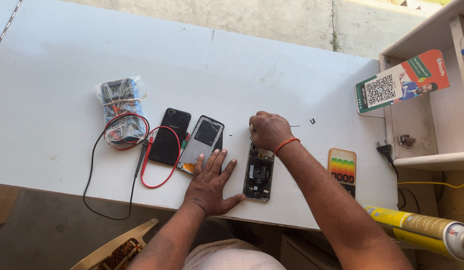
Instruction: The person uses a screwdriver to remove screws from a disassembled smartphone on a white table. They then use their fingers to lift and remove a small internal component from the phone's chassis. The person continues to manipulate the phone's internal parts with the screwdriver and their fingers.
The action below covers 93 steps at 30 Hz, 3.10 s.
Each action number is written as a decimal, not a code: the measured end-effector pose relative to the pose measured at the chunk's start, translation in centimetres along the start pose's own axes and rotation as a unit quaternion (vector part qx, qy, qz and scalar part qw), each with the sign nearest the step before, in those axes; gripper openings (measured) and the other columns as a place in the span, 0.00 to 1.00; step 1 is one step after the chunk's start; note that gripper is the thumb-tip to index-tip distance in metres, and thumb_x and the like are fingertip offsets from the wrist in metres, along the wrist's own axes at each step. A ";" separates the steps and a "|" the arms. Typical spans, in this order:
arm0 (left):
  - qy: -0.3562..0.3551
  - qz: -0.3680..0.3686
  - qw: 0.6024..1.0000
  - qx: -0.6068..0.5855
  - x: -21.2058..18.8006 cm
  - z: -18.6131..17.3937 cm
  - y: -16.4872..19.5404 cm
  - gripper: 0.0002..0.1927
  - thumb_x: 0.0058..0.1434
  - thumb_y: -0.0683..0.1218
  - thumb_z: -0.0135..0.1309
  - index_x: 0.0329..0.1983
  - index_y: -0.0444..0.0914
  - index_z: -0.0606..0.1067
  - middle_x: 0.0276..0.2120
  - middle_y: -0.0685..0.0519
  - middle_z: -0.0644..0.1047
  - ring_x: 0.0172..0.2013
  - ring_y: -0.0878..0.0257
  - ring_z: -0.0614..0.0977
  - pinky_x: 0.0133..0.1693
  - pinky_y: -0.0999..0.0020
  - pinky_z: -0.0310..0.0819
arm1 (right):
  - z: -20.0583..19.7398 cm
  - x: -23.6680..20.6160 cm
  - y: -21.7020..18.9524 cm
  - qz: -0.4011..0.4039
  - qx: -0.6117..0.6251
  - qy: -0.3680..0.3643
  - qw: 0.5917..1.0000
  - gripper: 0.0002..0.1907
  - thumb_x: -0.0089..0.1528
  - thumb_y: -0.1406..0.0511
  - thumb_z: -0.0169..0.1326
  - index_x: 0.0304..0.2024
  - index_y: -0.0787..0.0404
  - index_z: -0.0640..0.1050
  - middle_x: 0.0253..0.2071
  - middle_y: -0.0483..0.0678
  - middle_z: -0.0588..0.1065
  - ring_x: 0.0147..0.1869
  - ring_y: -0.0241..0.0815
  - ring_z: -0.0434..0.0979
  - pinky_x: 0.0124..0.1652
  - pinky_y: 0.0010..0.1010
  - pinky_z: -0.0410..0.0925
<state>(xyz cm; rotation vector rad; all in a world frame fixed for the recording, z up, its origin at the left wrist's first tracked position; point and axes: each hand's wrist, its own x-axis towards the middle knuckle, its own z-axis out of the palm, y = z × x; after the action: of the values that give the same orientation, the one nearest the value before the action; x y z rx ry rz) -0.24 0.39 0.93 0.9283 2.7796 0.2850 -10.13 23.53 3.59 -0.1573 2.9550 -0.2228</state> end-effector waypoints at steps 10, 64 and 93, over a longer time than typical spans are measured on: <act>-0.029 -0.010 1.000 0.003 0.1 -0.2 0.2 0.51 0.53 0.78 0.48 0.74 0.49 0.55 0.73 0.45 0.50 0.74 0.55 0.45 0.70 0.46 0.25 | 0.7 -1.9 -0.5 0.012 0.069 0.038 0.997 0.07 0.66 0.64 0.51 0.36 0.58 0.77 0.37 0.48 0.77 0.38 0.46 0.82 0.43 0.40 0.75; -0.012 -0.010 1.000 -0.013 0.1 -0.5 0.3 0.51 0.52 0.78 0.50 0.73 0.49 0.57 0.73 0.45 0.51 0.74 0.55 0.47 0.71 0.44 0.28 | 2.5 -9.4 0.6 -0.017 0.164 0.125 0.978 0.07 0.61 0.68 0.60 0.41 0.57 0.83 0.41 0.46 0.80 0.38 0.41 0.85 0.39 0.32 0.78; -0.011 -0.005 1.000 -0.004 0.1 -0.3 0.3 0.51 0.54 0.78 0.49 0.73 0.48 0.57 0.73 0.44 0.51 0.74 0.55 0.46 0.71 0.45 0.27 | 5.2 -7.7 -1.2 0.074 0.098 0.073 0.990 0.09 0.68 0.59 0.49 0.42 0.58 0.72 0.41 0.50 0.72 0.37 0.45 0.82 0.35 0.37 0.77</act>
<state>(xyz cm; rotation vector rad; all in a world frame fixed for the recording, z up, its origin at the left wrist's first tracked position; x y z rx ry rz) -0.20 0.69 1.30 0.9094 2.7609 0.2827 -1.51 22.58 0.03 0.1081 3.0462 -0.5227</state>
